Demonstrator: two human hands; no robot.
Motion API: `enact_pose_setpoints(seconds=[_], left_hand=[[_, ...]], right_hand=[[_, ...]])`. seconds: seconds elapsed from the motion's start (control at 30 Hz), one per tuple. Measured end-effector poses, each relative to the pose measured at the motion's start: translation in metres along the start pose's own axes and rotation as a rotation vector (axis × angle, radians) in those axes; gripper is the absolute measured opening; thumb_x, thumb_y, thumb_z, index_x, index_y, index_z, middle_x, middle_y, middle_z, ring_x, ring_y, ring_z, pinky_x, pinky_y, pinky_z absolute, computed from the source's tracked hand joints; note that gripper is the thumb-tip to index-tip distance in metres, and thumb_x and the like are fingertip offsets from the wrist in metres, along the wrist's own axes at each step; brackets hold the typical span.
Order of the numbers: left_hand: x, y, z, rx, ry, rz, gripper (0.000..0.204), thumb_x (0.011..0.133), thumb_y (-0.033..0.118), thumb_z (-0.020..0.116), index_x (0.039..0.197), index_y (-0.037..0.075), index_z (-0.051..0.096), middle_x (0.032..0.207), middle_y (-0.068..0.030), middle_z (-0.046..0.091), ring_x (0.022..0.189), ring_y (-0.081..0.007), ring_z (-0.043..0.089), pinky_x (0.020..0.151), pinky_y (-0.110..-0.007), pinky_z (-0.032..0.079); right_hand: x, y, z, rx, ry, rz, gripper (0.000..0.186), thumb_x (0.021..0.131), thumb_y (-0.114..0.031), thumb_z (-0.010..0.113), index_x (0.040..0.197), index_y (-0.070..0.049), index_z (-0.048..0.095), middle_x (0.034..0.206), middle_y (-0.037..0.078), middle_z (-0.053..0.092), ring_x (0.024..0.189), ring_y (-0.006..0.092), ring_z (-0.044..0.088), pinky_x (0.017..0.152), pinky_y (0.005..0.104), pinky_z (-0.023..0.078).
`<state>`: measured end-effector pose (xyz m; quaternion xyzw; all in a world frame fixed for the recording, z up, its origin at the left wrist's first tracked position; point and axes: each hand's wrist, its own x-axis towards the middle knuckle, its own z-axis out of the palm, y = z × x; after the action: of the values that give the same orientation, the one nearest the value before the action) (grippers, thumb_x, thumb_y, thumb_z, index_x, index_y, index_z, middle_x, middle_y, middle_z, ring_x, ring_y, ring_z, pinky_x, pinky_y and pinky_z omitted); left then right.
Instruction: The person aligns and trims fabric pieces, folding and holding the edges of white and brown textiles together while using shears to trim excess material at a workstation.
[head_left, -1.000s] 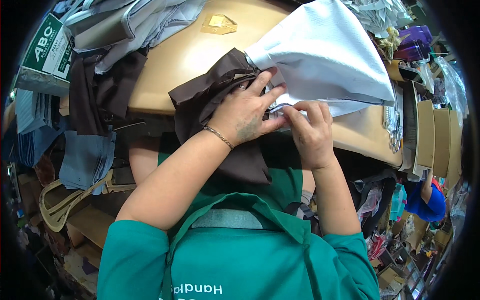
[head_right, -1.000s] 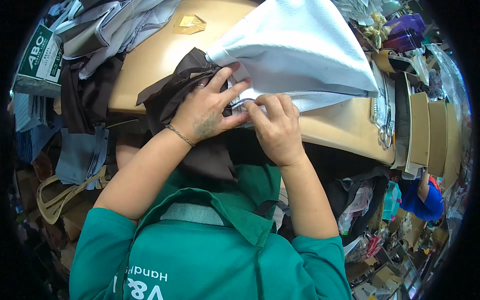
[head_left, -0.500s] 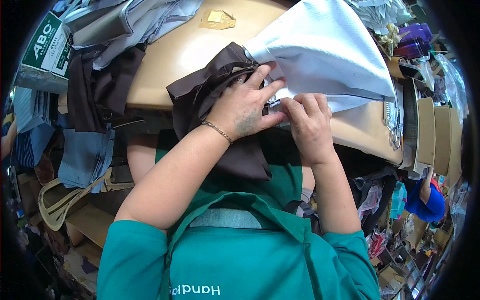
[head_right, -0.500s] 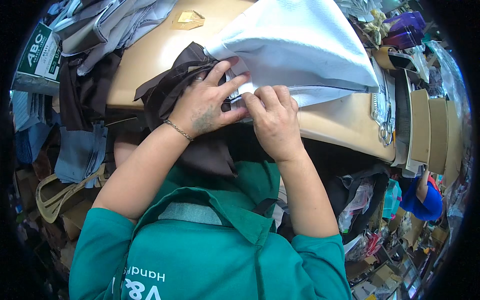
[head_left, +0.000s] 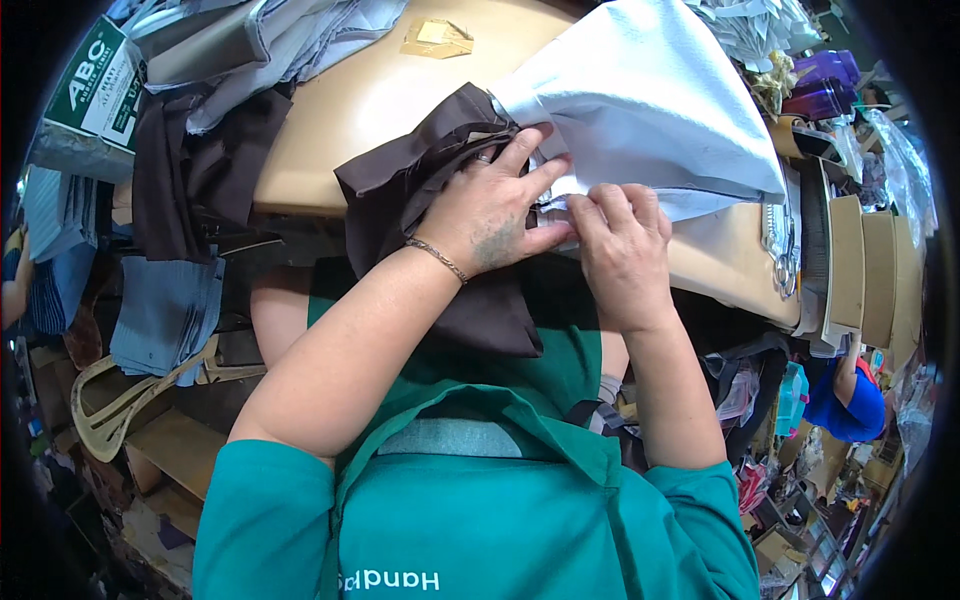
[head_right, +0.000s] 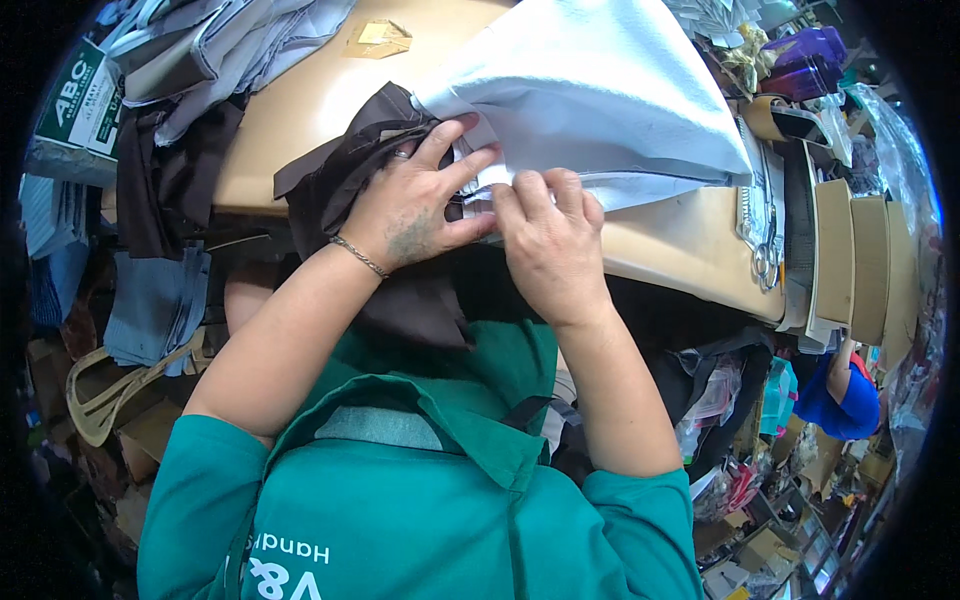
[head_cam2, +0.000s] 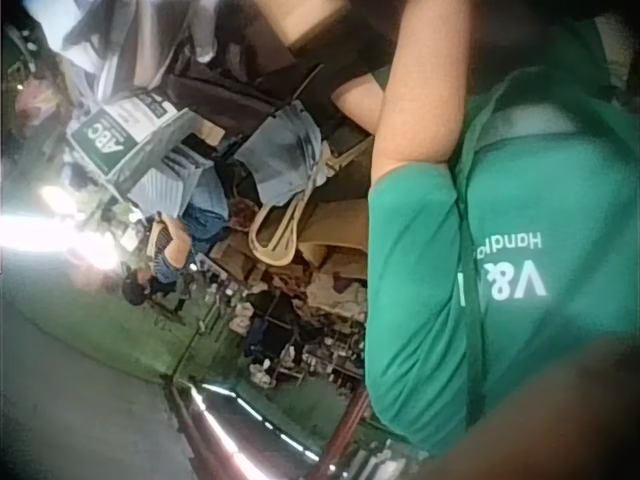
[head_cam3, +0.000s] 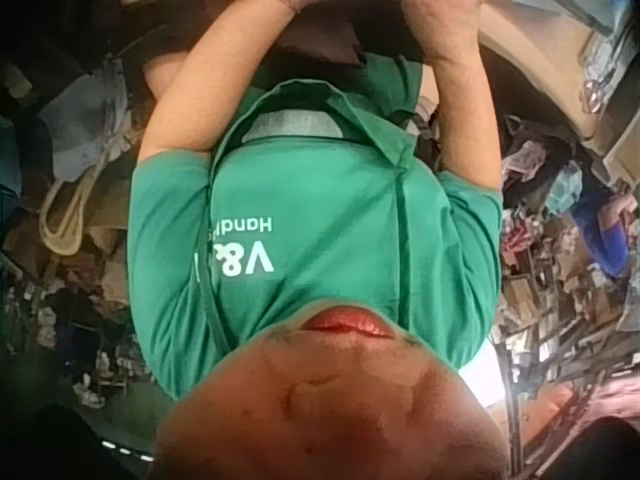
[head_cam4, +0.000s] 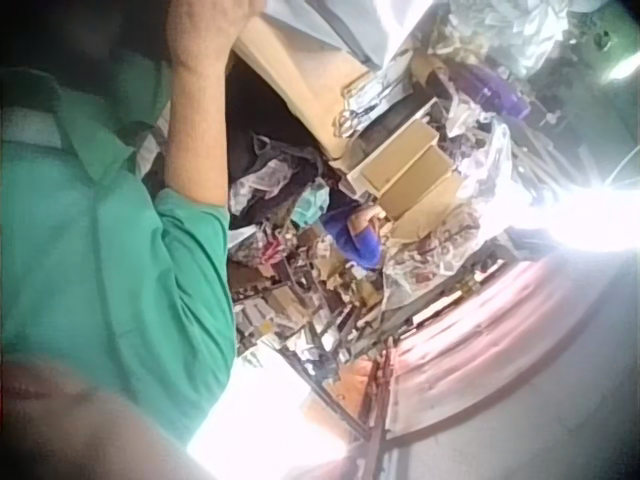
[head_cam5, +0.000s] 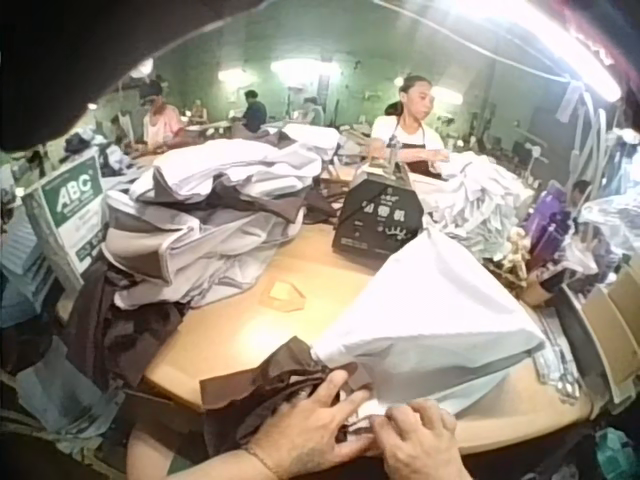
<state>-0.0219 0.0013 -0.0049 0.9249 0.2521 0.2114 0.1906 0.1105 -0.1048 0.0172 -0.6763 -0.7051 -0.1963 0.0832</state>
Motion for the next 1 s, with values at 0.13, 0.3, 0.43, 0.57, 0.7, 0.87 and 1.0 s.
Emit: enact_pose_setpoints(seconds=[0.13, 0.3, 0.43, 0.57, 0.7, 0.87, 1.0], left_hand=[[0.000, 0.000, 0.002, -0.003, 0.002, 0.002, 0.057, 0.071, 0.045, 0.068, 0.119, 0.017, 0.053, 0.126, -0.0120, 0.041, 0.099, -0.0357, 0.056, 0.083, -0.042, 0.049], [0.000, 0.001, 0.001, -0.008, 0.008, 0.006, 0.058, 0.071, 0.047, 0.067, 0.118, 0.016, 0.054, 0.126, -0.0124, 0.041, 0.098, -0.0356, 0.057, 0.083, -0.042, 0.049], [0.000, 0.000, 0.001, -0.005, 0.002, -0.007, 0.057, 0.071, 0.046, 0.067, 0.118, 0.016, 0.054, 0.126, -0.0128, 0.041, 0.097, -0.0356, 0.057, 0.082, -0.041, 0.049], [0.000, -0.001, 0.003, -0.013, 0.023, 0.010, 0.055, 0.072, 0.044, 0.067, 0.118, 0.017, 0.054, 0.126, -0.0121, 0.041, 0.095, -0.0355, 0.058, 0.082, -0.042, 0.049], [0.000, 0.000, 0.001, 0.000, -0.004, 0.004, 0.054, 0.073, 0.042, 0.066, 0.120, 0.018, 0.053, 0.127, -0.0114, 0.041, 0.094, -0.0355, 0.059, 0.081, -0.043, 0.050], [-0.001, -0.003, 0.003, 0.015, 0.011, 0.013, 0.054, 0.072, 0.040, 0.066, 0.120, 0.018, 0.052, 0.127, -0.0113, 0.040, 0.089, -0.0364, 0.060, 0.079, -0.042, 0.051], [0.000, -0.001, 0.002, -0.007, 0.016, 0.013, 0.054, 0.072, 0.038, 0.066, 0.119, 0.017, 0.053, 0.126, -0.0113, 0.041, 0.085, -0.0361, 0.061, 0.077, -0.041, 0.052]], right_hand=[[-0.003, 0.005, -0.004, 0.032, -0.033, 0.051, 0.020, 0.071, -0.017, 0.061, 0.090, -0.015, 0.061, 0.092, -0.001, 0.050, 0.095, 0.0210, 0.047, 0.077, 0.0358, 0.037], [-0.003, 0.008, -0.001, 0.206, -0.062, 0.081, 0.025, 0.069, -0.010, 0.062, 0.093, -0.016, 0.063, 0.091, -0.001, 0.050, 0.093, 0.0226, 0.047, 0.073, 0.0382, 0.040], [0.003, 0.009, -0.005, 0.244, -0.093, 0.057, 0.026, 0.068, -0.009, 0.063, 0.093, -0.015, 0.064, 0.090, 0.000, 0.050, 0.091, 0.0231, 0.047, 0.073, 0.0387, 0.042], [0.000, 0.009, -0.001, 0.175, -0.031, -0.025, 0.025, 0.068, -0.012, 0.062, 0.092, -0.014, 0.063, 0.089, -0.001, 0.051, 0.090, 0.0211, 0.048, 0.072, 0.0365, 0.041], [0.003, 0.009, 0.004, 0.129, 0.010, -0.074, 0.024, 0.067, -0.015, 0.060, 0.091, -0.012, 0.061, 0.089, -0.002, 0.053, 0.087, 0.0194, 0.050, 0.072, 0.0341, 0.041], [0.007, 0.006, 0.005, 0.112, 0.009, -0.113, 0.021, 0.067, -0.016, 0.059, 0.088, -0.011, 0.059, 0.087, -0.001, 0.054, 0.085, 0.0192, 0.051, 0.071, 0.0329, 0.040], [0.002, 0.005, 0.006, 0.065, 0.027, -0.117, 0.023, 0.068, -0.017, 0.058, 0.090, -0.011, 0.059, 0.087, -0.001, 0.054, 0.085, 0.0188, 0.051, 0.074, 0.0321, 0.038]])
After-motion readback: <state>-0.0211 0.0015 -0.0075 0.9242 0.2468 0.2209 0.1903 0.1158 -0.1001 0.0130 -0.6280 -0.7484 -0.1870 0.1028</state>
